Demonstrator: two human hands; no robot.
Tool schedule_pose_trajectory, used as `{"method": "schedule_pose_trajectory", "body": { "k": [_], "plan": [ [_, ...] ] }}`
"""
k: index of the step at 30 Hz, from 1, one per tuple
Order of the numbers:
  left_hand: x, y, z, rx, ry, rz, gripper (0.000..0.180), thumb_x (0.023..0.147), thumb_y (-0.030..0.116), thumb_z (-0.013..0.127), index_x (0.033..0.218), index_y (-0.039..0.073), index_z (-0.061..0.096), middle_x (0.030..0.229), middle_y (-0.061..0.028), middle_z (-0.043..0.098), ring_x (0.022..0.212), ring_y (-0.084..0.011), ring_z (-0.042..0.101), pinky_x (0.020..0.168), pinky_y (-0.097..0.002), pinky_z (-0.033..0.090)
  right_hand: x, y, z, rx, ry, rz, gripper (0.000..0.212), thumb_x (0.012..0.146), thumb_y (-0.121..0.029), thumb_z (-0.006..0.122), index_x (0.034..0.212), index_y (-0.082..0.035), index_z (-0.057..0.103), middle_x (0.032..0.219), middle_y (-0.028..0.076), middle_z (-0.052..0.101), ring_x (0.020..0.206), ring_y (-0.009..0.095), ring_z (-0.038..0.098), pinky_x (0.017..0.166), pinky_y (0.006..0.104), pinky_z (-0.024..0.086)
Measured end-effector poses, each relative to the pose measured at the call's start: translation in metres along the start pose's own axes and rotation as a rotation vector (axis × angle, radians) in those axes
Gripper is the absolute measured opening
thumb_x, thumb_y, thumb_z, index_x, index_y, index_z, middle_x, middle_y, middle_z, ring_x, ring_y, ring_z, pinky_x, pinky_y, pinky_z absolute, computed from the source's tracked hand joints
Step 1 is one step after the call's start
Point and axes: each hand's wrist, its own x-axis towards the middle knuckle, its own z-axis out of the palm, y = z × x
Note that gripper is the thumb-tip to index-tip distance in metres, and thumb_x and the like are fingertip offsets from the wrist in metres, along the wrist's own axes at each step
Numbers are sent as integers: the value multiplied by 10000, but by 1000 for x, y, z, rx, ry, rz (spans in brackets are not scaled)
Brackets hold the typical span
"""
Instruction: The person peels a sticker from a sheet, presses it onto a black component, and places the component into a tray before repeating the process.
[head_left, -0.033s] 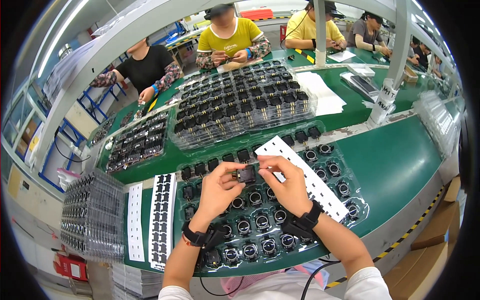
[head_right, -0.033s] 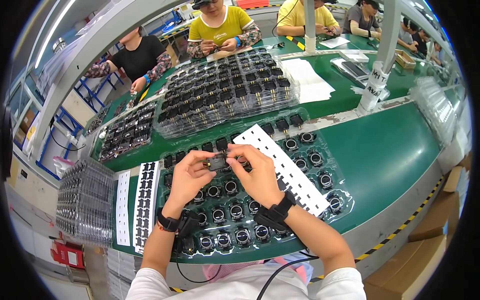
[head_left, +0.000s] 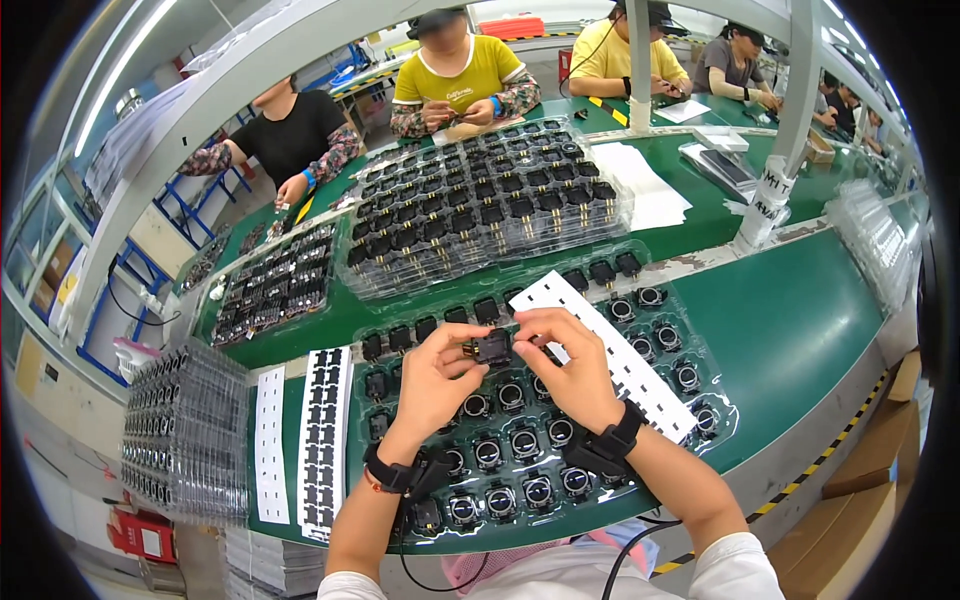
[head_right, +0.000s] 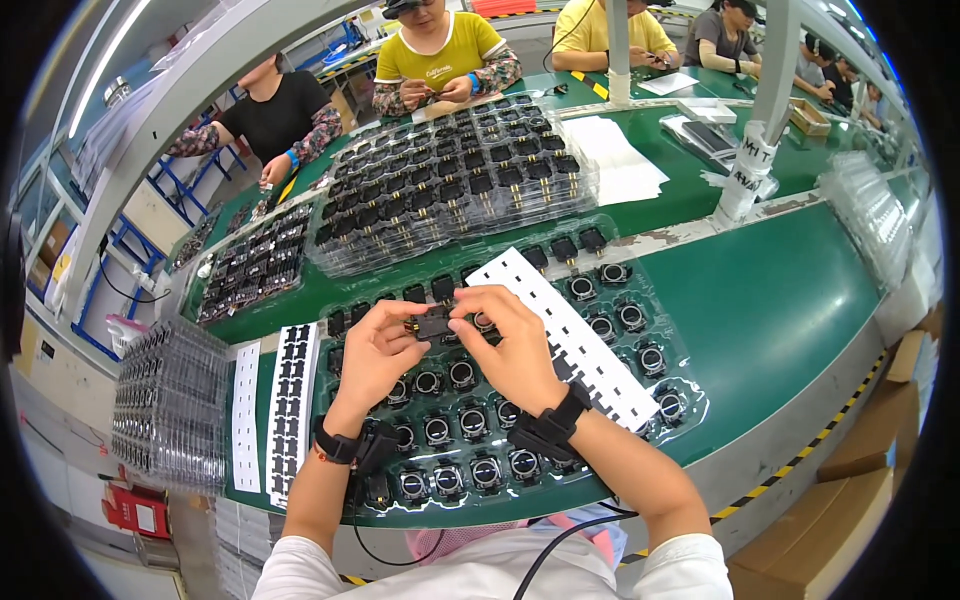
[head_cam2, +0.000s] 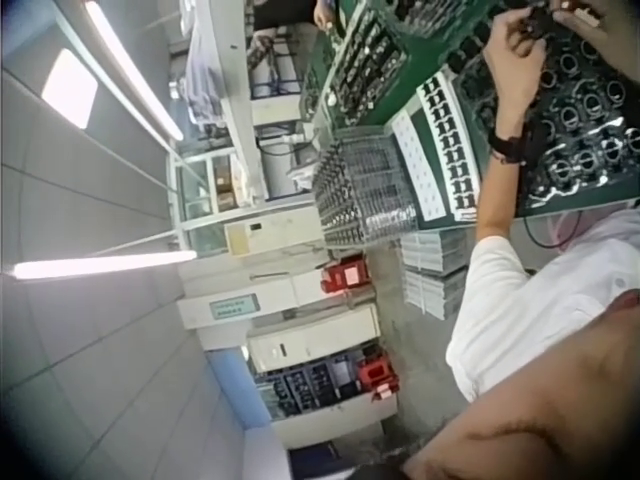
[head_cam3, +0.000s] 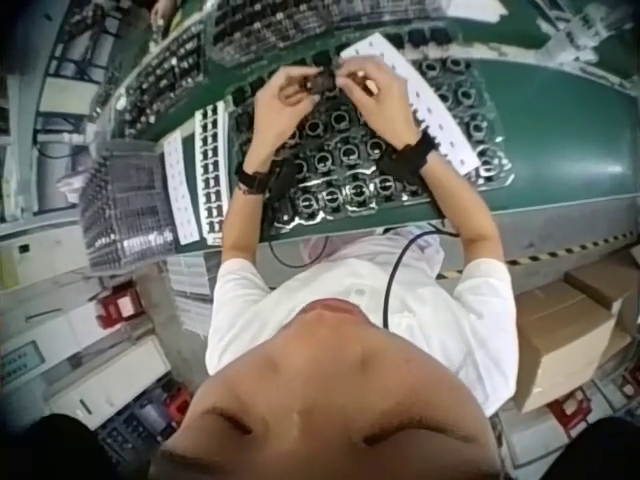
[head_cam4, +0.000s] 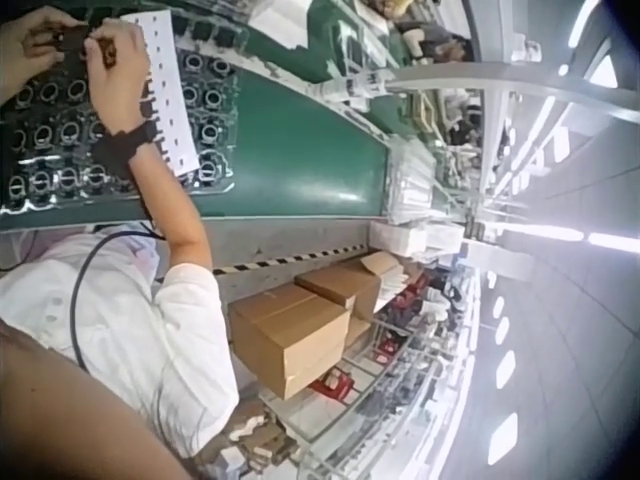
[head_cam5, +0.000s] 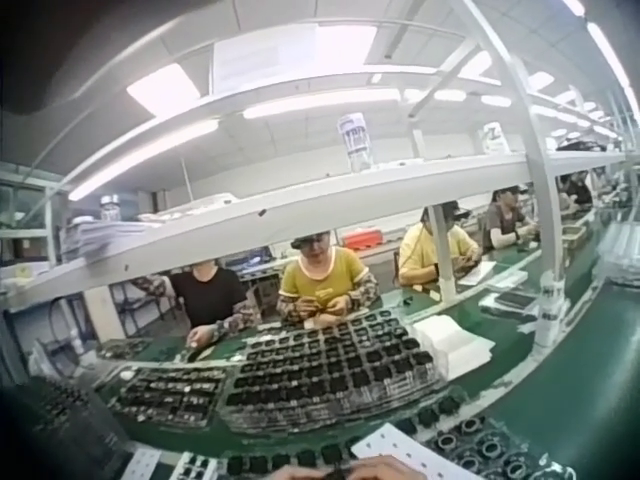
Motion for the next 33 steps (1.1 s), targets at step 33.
{"method": "schedule_pose_trajectory", "body": {
  "k": [33],
  "plan": [
    [-14,11,0,349,-83,80,341,709,-42,718,1004,22,560,1133,-103,630,972,-195,646,814,-309,543,-13,0,11,-41,-148,187,118,761,-66,710,855,-22,653,703,33,668,573,50,590,490,181,401]
  ]
}}
